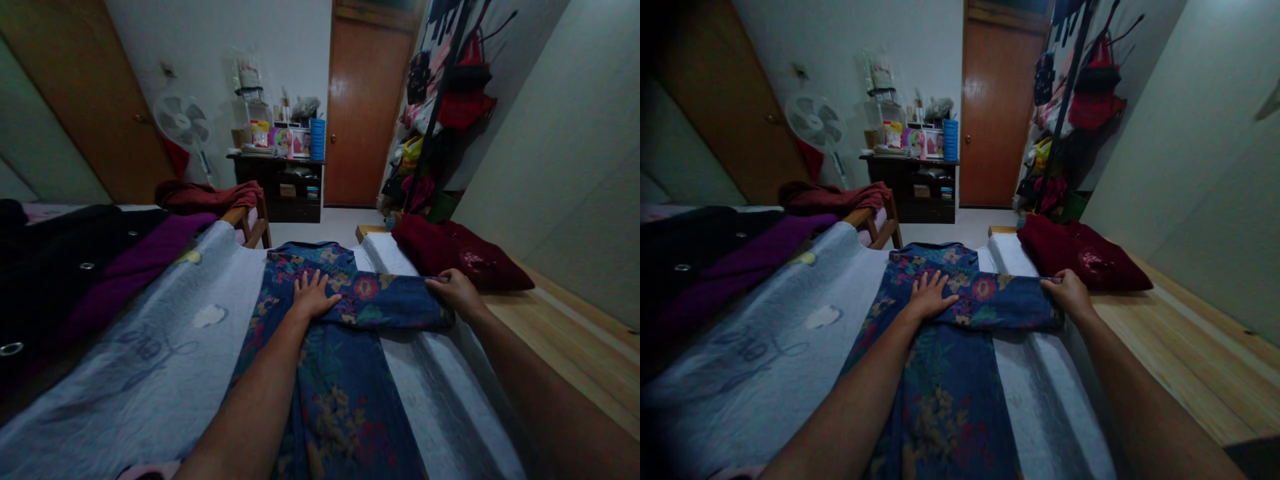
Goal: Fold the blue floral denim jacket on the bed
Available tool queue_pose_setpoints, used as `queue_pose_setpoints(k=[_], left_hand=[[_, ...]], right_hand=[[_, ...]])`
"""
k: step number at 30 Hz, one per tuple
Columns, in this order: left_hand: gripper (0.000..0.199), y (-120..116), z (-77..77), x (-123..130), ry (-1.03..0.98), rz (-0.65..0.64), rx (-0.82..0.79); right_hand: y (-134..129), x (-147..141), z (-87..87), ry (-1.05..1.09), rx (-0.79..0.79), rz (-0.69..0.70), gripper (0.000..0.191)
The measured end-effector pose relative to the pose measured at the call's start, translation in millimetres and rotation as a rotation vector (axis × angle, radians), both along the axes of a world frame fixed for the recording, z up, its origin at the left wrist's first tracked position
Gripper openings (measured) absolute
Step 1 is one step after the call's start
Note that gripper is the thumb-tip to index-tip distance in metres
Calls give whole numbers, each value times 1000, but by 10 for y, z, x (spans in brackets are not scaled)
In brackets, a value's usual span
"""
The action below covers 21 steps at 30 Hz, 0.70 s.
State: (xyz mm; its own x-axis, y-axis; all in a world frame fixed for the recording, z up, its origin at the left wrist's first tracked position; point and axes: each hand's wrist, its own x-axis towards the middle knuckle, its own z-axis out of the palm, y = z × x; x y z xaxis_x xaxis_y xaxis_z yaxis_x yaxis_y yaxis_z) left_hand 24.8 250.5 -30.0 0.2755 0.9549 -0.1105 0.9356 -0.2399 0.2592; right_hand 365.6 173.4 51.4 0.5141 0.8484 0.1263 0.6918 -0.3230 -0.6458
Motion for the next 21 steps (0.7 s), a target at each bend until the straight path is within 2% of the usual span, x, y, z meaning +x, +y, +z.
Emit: queue_pose_setpoints(k=[2,4,6,8,11,14,17,21], left_hand=[[91,-11,10,28,16,10,8],[80,-42,38,86,39,-8,53],[62,-94,72,173,50,-82,124],[52,-158,95,269,37,-187,149],[62,-238,88,373,13,-252,78],[81,-265,47,399,8,-241,29],[89,-255,14,383,1,-237,14],[92,-244,19,366,-13,-237,-3]], right_hand=[[-63,-21,18,169,-125,8,33],[-140,-57,56,315,-219,12,38],[-207,-95,89,352,-278,13,36],[-248,-131,98,314,-287,39,28],[-268,-196,65,199,-123,66,23],[-277,-278,13,56,34,19,30],[-294,-329,-18,-61,25,-33,35],[-294,-293,-49,-247,-127,-39,34]])
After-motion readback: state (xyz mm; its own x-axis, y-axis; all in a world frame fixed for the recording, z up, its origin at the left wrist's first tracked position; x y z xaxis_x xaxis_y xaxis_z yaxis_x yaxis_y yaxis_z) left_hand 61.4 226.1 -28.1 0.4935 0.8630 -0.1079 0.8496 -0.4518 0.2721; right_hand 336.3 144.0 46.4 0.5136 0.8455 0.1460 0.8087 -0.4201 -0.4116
